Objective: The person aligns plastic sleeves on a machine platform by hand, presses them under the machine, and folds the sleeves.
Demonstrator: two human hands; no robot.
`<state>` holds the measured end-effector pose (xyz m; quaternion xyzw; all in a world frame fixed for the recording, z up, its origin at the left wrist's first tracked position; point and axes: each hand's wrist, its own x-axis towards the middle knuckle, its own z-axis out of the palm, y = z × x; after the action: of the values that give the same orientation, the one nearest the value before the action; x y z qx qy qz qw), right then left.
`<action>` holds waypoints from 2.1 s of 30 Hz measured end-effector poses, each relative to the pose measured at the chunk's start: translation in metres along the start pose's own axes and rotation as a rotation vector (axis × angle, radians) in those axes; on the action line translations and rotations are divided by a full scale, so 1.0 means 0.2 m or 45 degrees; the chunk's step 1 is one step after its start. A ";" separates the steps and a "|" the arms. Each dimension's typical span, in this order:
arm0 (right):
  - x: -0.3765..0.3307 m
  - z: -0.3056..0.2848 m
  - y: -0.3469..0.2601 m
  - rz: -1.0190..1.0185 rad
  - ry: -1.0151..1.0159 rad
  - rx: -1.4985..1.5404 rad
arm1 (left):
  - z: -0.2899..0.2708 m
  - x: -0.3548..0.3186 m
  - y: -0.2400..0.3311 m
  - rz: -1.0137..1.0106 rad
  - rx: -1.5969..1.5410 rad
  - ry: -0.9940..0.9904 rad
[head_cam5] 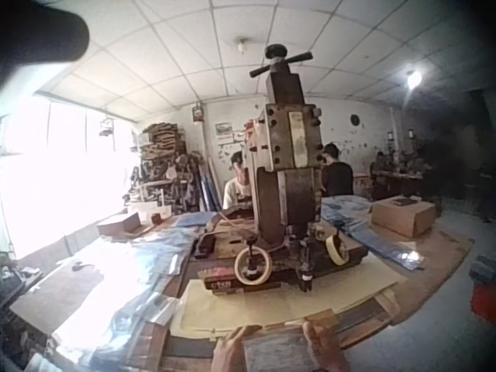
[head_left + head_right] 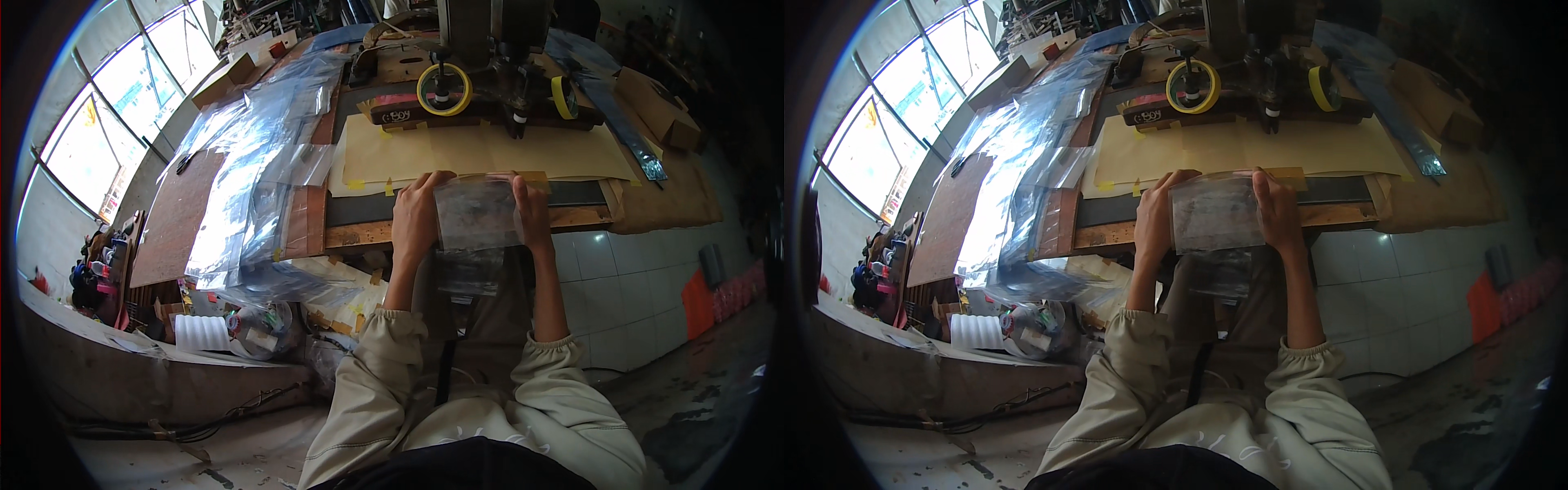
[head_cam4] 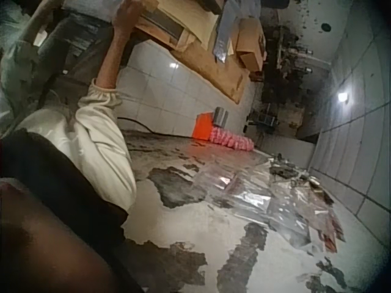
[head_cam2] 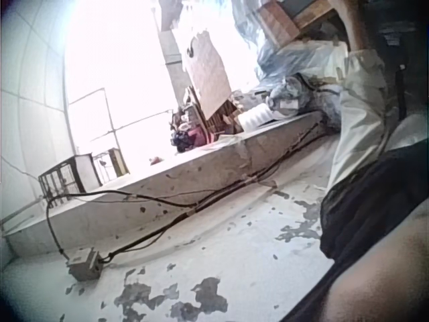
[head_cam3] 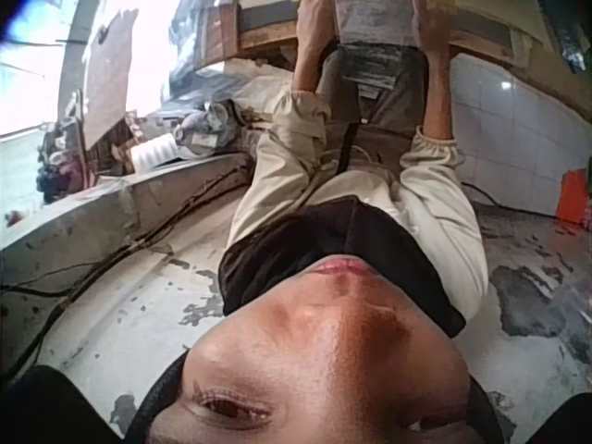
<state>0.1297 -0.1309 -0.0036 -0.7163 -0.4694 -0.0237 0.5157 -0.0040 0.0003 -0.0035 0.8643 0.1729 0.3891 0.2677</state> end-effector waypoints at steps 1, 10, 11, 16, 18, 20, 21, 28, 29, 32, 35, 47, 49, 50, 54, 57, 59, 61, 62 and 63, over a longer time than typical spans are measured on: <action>0.00 0.00 0.00 0.005 0.001 -0.002 | 0.00 0.00 0.00 -0.020 -0.014 -0.011; 0.00 0.01 0.01 -0.080 0.056 0.025 | 0.00 0.00 -0.01 -0.004 -0.036 0.010; 0.00 0.02 0.02 -0.083 0.066 0.044 | 0.00 0.00 -0.01 -0.003 -0.042 0.014; 0.00 0.02 0.05 -0.061 0.078 0.077 | -0.01 0.01 0.01 0.021 0.015 0.028; 0.00 0.03 0.10 -0.098 0.057 0.156 | -0.02 0.00 0.03 0.033 0.022 0.051; 0.01 0.03 0.11 -0.134 0.051 0.176 | -0.01 0.00 0.03 0.056 0.023 0.080; 0.01 0.02 0.10 -0.151 0.052 0.170 | 0.00 -0.01 0.03 0.054 0.031 0.075; 0.00 0.02 0.03 -0.074 0.080 0.284 | -0.01 -0.06 0.05 0.133 0.037 0.211; 0.01 0.02 0.04 -0.028 0.073 0.415 | 0.00 -0.08 0.04 0.175 0.047 0.249; 0.03 0.01 0.02 0.043 0.025 0.384 | 0.02 -0.12 0.00 0.267 0.060 0.367; 0.06 0.02 0.00 0.069 -0.030 0.136 | 0.04 -0.13 -0.03 0.376 0.050 0.496; 0.38 0.21 0.16 -0.223 -0.351 -0.929 | 0.05 -0.13 -0.02 0.509 0.210 0.537; 0.40 0.24 0.19 -0.219 -0.313 -1.044 | 0.05 -0.13 -0.02 0.518 0.216 0.527; 0.42 0.26 0.18 -0.170 -0.336 -1.077 | 0.05 -0.13 -0.02 0.517 0.230 0.507; 0.46 0.31 0.17 -0.028 -0.343 -1.078 | 0.04 -0.13 0.00 0.509 0.235 0.471; 0.48 0.32 0.19 0.004 -0.342 -1.055 | 0.05 -0.12 0.00 0.523 0.259 0.465; 0.49 0.32 0.21 -0.018 -0.343 -1.056 | 0.05 -0.12 0.00 0.520 0.256 0.461; 0.51 0.32 0.19 -0.037 -0.343 -1.055 | 0.04 -0.11 0.01 0.521 0.245 0.442; 0.52 0.31 0.17 -0.003 -0.426 -1.002 | 0.04 -0.11 0.01 0.515 0.242 0.437; 0.52 0.31 0.14 0.031 -0.507 -0.948 | 0.04 -0.11 0.01 0.514 0.253 0.446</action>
<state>0.1785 -0.0175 0.0010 -0.8499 -0.5106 -0.0467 0.1213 -0.0115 -0.0148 -0.0205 0.8229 0.0779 0.5591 0.0649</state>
